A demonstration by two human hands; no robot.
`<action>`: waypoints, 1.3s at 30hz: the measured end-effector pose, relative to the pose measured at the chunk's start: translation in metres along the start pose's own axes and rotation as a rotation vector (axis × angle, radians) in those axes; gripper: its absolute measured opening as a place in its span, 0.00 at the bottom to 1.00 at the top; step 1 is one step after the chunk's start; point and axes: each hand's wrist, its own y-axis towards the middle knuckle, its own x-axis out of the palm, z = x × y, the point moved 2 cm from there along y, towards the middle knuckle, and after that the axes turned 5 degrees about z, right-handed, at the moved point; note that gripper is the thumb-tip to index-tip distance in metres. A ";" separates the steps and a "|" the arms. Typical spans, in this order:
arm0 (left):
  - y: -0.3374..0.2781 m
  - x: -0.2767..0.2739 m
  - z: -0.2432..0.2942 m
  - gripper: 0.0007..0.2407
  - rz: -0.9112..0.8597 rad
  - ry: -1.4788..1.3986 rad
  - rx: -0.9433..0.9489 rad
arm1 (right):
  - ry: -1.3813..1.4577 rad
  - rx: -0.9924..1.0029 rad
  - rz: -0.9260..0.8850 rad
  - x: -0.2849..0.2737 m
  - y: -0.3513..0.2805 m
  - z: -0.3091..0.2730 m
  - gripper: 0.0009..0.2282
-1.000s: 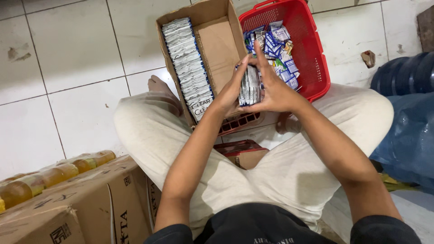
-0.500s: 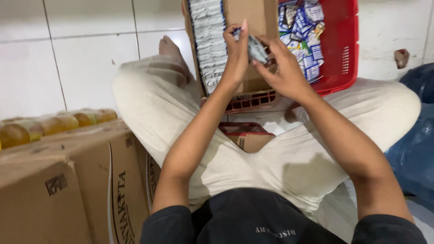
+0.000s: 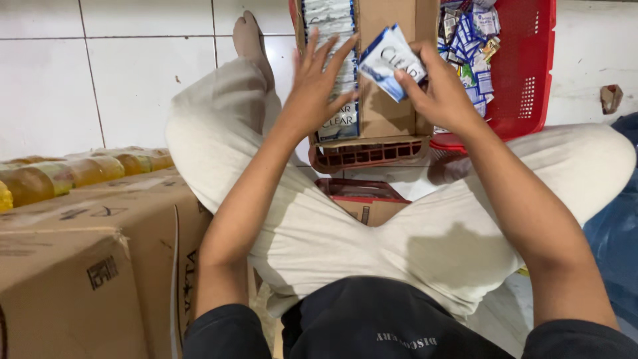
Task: The person sorts various shampoo and conditioner packets from a red plastic basket and organizes them into rows within a cardboard box while sitting on the floor.
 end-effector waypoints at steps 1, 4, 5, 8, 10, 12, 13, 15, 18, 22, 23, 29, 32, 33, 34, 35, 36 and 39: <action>0.000 -0.006 0.002 0.44 -0.124 0.088 -0.049 | -0.031 -0.064 -0.032 -0.003 0.000 -0.003 0.15; 0.008 -0.003 0.003 0.58 -0.354 0.325 -0.111 | -0.090 -0.024 -0.149 -0.003 0.003 -0.005 0.15; 0.008 0.010 0.004 0.60 -0.353 0.375 -0.091 | -0.102 0.033 -0.204 0.000 0.001 -0.004 0.15; 0.011 0.051 -0.014 0.62 0.079 0.689 0.084 | -0.111 -0.175 -0.286 0.003 -0.003 -0.001 0.15; 0.015 0.069 -0.027 0.62 0.278 0.724 0.159 | -0.134 -0.167 -0.397 0.010 -0.008 0.005 0.14; 0.017 0.071 -0.040 0.63 0.233 0.560 0.160 | -0.132 -0.151 -0.479 0.019 -0.011 0.008 0.13; 0.019 0.071 -0.042 0.62 0.146 0.495 0.129 | -0.126 -0.133 -0.507 0.022 -0.012 0.010 0.13; 0.024 0.069 -0.043 0.62 -0.022 0.365 0.066 | -0.101 -0.142 -0.527 0.028 -0.011 0.014 0.13; 0.024 0.067 -0.041 0.61 0.121 0.407 0.108 | -0.064 -0.227 -0.515 0.044 -0.006 0.024 0.13; 0.025 0.067 -0.044 0.60 0.268 0.521 0.129 | -0.065 -0.305 -0.504 0.080 -0.006 0.035 0.15; 0.026 0.067 -0.045 0.60 0.195 0.471 0.101 | -0.068 -0.308 -0.495 0.085 -0.007 0.037 0.15; 0.028 0.060 -0.043 0.61 0.282 0.546 0.102 | -0.222 -0.287 -0.285 0.092 -0.010 0.031 0.18; 0.027 0.056 -0.042 0.61 0.202 0.544 0.069 | -0.073 -0.126 -0.216 0.098 -0.009 0.024 0.28; 0.027 0.054 -0.042 0.61 0.111 0.517 0.039 | -0.051 -0.024 -0.184 0.099 -0.010 0.024 0.31; 0.026 0.052 -0.041 0.61 0.063 0.487 0.006 | -0.029 0.077 -0.153 0.101 -0.013 0.024 0.34; 0.025 0.051 -0.042 0.61 0.015 0.461 -0.028 | -0.005 0.177 -0.122 0.103 -0.014 0.025 0.37; 0.024 0.051 -0.044 0.62 -0.032 0.434 -0.062 | -0.012 0.208 -0.125 0.103 -0.014 0.029 0.40; 0.020 0.053 -0.049 0.57 0.241 0.291 0.011 | 0.133 0.337 -0.207 0.108 -0.020 0.051 0.43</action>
